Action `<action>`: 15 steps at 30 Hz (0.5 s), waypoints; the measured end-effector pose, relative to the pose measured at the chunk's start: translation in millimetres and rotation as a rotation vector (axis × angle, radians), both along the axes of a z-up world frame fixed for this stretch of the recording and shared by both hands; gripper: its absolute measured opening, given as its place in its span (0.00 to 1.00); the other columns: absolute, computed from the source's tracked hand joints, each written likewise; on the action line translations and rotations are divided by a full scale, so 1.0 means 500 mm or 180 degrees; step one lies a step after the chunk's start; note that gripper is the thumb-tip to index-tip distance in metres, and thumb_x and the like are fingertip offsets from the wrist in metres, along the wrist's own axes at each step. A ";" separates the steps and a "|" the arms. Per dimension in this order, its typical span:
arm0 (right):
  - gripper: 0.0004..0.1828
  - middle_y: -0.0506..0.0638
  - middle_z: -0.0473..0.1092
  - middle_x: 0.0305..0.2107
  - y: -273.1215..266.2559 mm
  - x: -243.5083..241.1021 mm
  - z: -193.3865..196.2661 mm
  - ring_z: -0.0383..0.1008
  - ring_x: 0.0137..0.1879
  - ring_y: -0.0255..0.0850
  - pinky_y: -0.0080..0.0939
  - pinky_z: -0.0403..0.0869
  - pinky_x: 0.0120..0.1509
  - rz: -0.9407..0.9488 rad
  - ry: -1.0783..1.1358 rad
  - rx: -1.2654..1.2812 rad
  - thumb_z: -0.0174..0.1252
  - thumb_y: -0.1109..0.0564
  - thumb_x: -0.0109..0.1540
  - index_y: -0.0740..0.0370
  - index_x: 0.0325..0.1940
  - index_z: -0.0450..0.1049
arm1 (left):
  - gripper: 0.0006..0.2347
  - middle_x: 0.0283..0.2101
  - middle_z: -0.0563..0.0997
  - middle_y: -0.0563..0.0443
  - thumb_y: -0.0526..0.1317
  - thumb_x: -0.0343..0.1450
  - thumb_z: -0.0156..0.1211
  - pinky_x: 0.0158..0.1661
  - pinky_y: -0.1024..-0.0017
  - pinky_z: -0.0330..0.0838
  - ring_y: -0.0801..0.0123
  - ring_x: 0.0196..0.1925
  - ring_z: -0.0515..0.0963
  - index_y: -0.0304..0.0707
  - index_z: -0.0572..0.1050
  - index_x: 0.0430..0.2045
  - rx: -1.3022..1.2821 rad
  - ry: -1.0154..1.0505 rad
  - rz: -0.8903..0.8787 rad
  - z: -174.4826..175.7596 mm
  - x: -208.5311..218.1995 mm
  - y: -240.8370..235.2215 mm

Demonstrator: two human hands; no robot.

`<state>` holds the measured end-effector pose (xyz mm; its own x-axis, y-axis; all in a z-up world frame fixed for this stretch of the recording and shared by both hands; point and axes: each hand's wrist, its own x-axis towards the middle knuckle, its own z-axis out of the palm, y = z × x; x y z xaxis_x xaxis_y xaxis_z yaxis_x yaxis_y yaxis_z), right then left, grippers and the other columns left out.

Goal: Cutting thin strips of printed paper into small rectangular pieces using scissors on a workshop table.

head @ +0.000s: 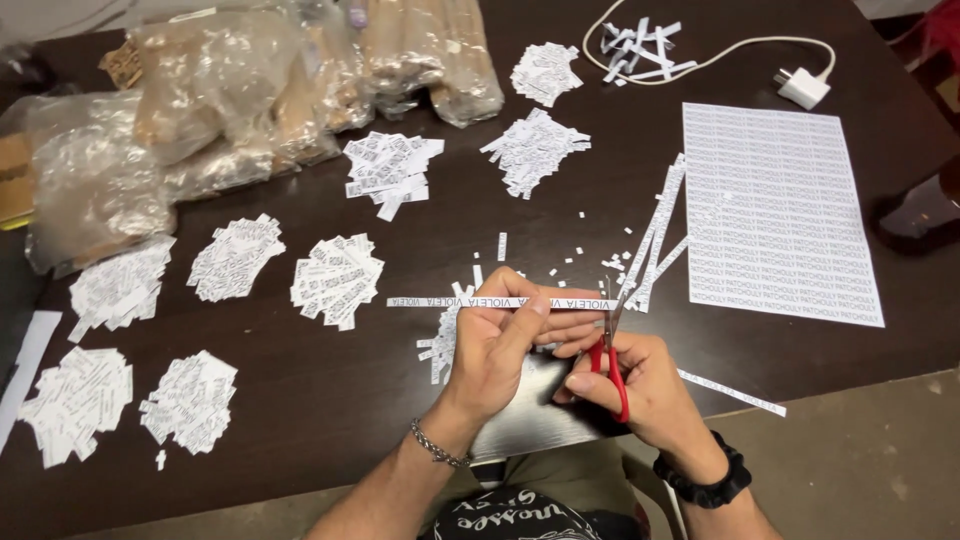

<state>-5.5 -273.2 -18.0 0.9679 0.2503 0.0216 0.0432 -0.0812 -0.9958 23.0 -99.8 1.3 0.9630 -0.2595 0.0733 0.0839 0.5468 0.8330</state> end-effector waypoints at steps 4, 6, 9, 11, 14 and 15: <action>0.09 0.60 0.83 0.20 -0.014 0.004 -0.026 0.86 0.27 0.44 0.40 0.84 0.36 -0.0219 0.0459 0.0169 0.66 0.58 0.57 0.68 0.34 0.80 | 0.08 0.47 0.78 0.12 0.37 0.77 0.50 0.47 0.48 0.85 0.30 0.46 0.84 0.29 0.63 0.33 -0.0104 -0.0151 0.0028 0.004 0.010 -0.023; 0.07 0.65 0.77 0.12 -0.013 0.006 -0.038 0.76 0.16 0.43 0.37 0.76 0.24 -0.0596 0.0724 0.0362 0.63 0.63 0.59 0.73 0.31 0.80 | 0.09 0.46 0.78 0.12 0.38 0.77 0.51 0.49 0.43 0.84 0.27 0.48 0.83 0.29 0.64 0.32 -0.0181 -0.0274 0.0084 0.004 0.014 -0.030; 0.10 0.64 0.84 0.21 -0.027 0.005 -0.039 0.80 0.25 0.41 0.35 0.77 0.32 -0.0298 0.0523 0.0421 0.58 0.63 0.56 0.70 0.39 0.80 | 0.08 0.44 0.80 0.24 0.38 0.77 0.52 0.49 0.49 0.86 0.31 0.49 0.85 0.30 0.67 0.32 0.0097 -0.0273 0.0313 -0.008 0.022 -0.034; 0.11 0.60 0.84 0.25 -0.028 0.006 -0.038 0.84 0.29 0.42 0.36 0.80 0.37 -0.0001 0.0367 0.0370 0.61 0.58 0.56 0.69 0.35 0.82 | 0.07 0.45 0.81 0.22 0.38 0.76 0.54 0.49 0.52 0.86 0.35 0.48 0.85 0.31 0.69 0.33 0.0177 -0.0268 0.0369 0.003 0.023 -0.032; 0.11 0.59 0.85 0.26 -0.012 0.001 -0.030 0.87 0.33 0.43 0.40 0.84 0.43 0.0239 0.0459 0.0401 0.67 0.57 0.55 0.68 0.36 0.82 | 0.06 0.41 0.83 0.23 0.36 0.74 0.57 0.47 0.56 0.87 0.39 0.46 0.88 0.30 0.73 0.33 0.0326 -0.0112 0.0505 0.007 0.018 -0.031; 0.11 0.62 0.84 0.24 -0.002 -0.002 -0.027 0.87 0.31 0.44 0.41 0.84 0.43 0.0187 0.0711 0.0483 0.68 0.62 0.55 0.67 0.40 0.80 | 0.06 0.36 0.84 0.25 0.35 0.72 0.60 0.44 0.58 0.88 0.40 0.43 0.89 0.27 0.76 0.32 0.0399 0.0044 0.0590 0.006 0.014 -0.030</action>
<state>-6.6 -274.3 -31.3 0.9368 0.3163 -0.1493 -0.1787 0.0658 -0.9817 30.2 -114.7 4.3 0.9957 -0.0844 0.0381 0.0036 0.4462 0.8949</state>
